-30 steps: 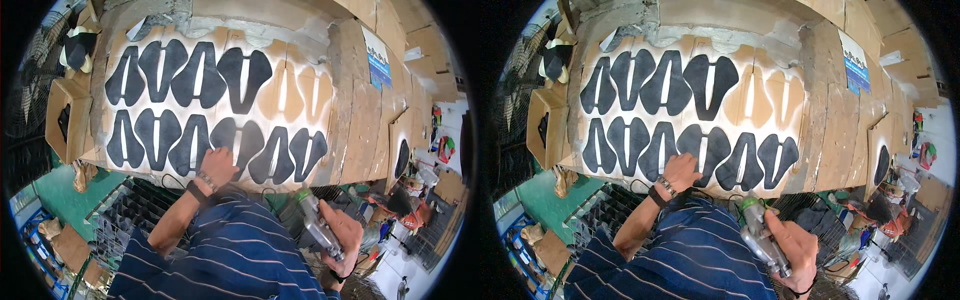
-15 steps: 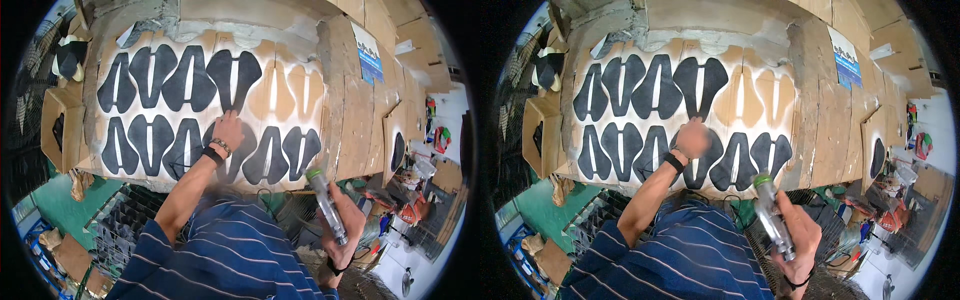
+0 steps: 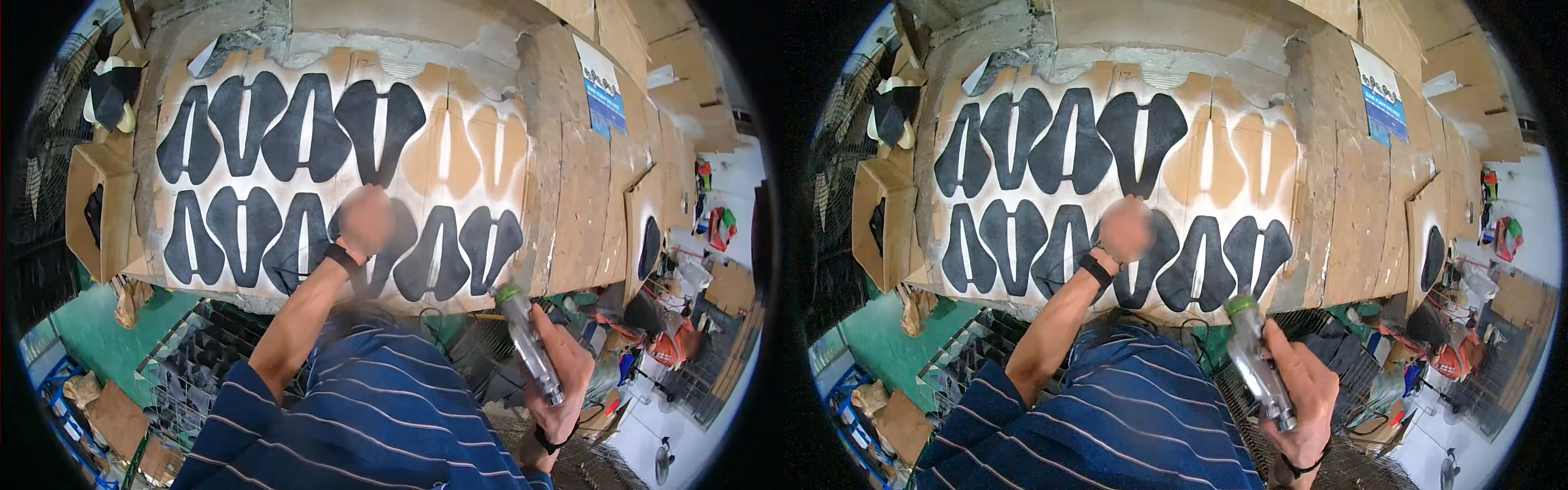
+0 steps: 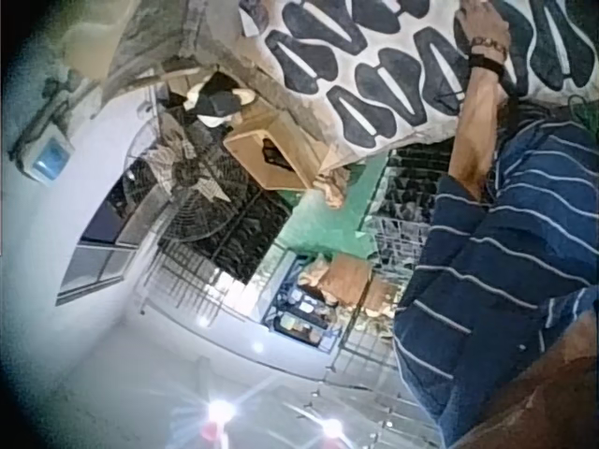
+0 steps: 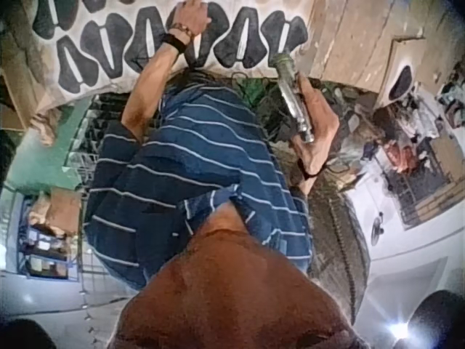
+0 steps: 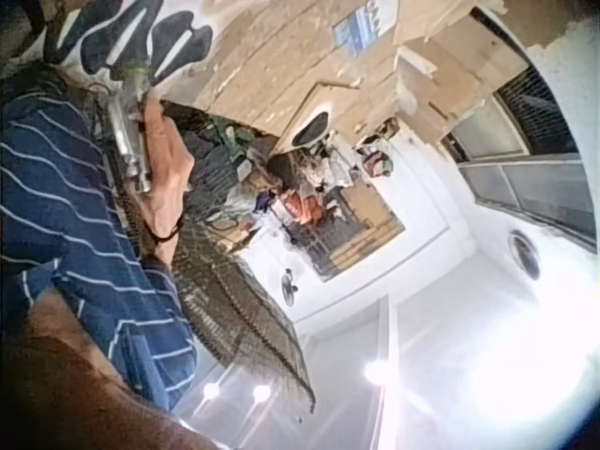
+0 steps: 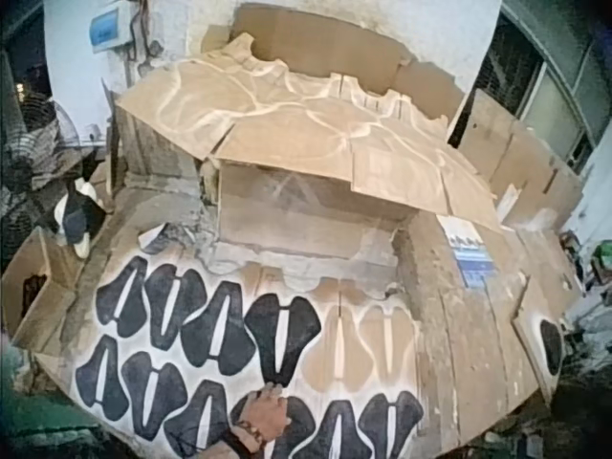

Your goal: Apply adhesive to shoe padding components using a spray gun and arrange them on a template board.

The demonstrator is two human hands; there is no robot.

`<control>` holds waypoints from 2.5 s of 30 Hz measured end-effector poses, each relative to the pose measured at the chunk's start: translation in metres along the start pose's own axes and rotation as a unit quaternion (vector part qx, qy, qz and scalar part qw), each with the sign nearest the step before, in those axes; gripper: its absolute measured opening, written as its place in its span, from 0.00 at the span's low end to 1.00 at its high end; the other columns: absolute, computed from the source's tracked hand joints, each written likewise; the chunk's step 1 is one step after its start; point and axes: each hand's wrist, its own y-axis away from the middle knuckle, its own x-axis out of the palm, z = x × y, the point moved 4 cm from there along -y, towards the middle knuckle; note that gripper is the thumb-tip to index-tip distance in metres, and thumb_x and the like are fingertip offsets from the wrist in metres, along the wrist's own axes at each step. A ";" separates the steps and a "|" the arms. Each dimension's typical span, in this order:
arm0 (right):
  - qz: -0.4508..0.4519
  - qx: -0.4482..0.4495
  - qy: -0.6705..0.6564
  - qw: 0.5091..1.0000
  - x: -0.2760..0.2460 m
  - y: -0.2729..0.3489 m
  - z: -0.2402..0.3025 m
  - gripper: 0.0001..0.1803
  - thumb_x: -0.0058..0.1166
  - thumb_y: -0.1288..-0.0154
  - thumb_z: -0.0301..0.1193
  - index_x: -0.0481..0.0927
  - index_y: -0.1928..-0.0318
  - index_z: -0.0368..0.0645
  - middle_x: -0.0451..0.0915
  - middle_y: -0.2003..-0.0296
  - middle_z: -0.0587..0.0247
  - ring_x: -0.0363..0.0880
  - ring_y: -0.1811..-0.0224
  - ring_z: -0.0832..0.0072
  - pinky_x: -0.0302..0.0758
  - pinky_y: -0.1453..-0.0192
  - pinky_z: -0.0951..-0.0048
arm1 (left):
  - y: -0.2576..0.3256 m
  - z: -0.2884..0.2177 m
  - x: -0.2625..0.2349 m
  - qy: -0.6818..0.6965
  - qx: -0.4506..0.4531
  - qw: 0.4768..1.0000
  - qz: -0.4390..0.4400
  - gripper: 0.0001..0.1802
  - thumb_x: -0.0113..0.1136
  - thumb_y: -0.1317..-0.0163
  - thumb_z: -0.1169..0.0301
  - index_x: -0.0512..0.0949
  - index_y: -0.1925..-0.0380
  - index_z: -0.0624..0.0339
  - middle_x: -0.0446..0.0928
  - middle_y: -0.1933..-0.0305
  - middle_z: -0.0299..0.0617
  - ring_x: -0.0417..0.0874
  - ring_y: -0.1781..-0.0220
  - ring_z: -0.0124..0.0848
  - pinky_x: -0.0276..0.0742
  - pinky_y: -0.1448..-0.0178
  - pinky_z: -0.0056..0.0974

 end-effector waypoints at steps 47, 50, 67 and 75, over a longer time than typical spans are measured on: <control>0.026 -0.003 -0.011 1.000 0.004 0.000 0.011 0.31 0.60 0.53 0.20 0.81 0.42 0.31 0.83 0.66 0.45 0.85 0.66 0.55 0.77 0.58 0.68 | 0.015 -0.001 -0.013 0.059 0.018 0.998 0.022 0.21 0.73 0.45 0.59 0.82 0.59 0.63 0.76 0.42 0.49 0.74 0.34 0.46 0.74 0.40 0.54; 0.099 -0.037 -0.019 0.994 0.007 0.006 0.006 0.42 0.60 0.62 0.14 0.78 0.37 0.31 0.83 0.66 0.45 0.84 0.68 0.52 0.77 0.64 0.65 | 0.043 -0.005 -0.026 0.072 0.028 0.997 0.019 0.18 0.71 0.43 0.59 0.81 0.63 0.62 0.79 0.50 0.48 0.79 0.43 0.46 0.75 0.45 0.53; 0.082 -0.039 -0.035 0.995 0.010 -0.015 0.010 0.38 0.58 0.60 0.18 0.79 0.39 0.30 0.83 0.65 0.43 0.85 0.64 0.51 0.79 0.56 0.66 | 0.199 0.059 -0.009 0.162 -0.109 0.966 0.171 0.30 0.51 0.27 0.45 0.82 0.75 0.61 0.81 0.74 0.55 0.84 0.65 0.57 0.75 0.59 0.57; -0.039 -0.019 -0.042 0.998 0.015 -0.030 0.019 0.32 0.69 0.53 0.21 0.83 0.42 0.33 0.87 0.60 0.45 0.88 0.58 0.57 0.80 0.50 0.68 | 0.264 0.093 0.117 0.315 -0.167 0.926 0.127 0.38 0.38 0.26 0.38 0.85 0.54 0.60 0.85 0.60 0.57 0.84 0.50 0.58 0.75 0.43 0.54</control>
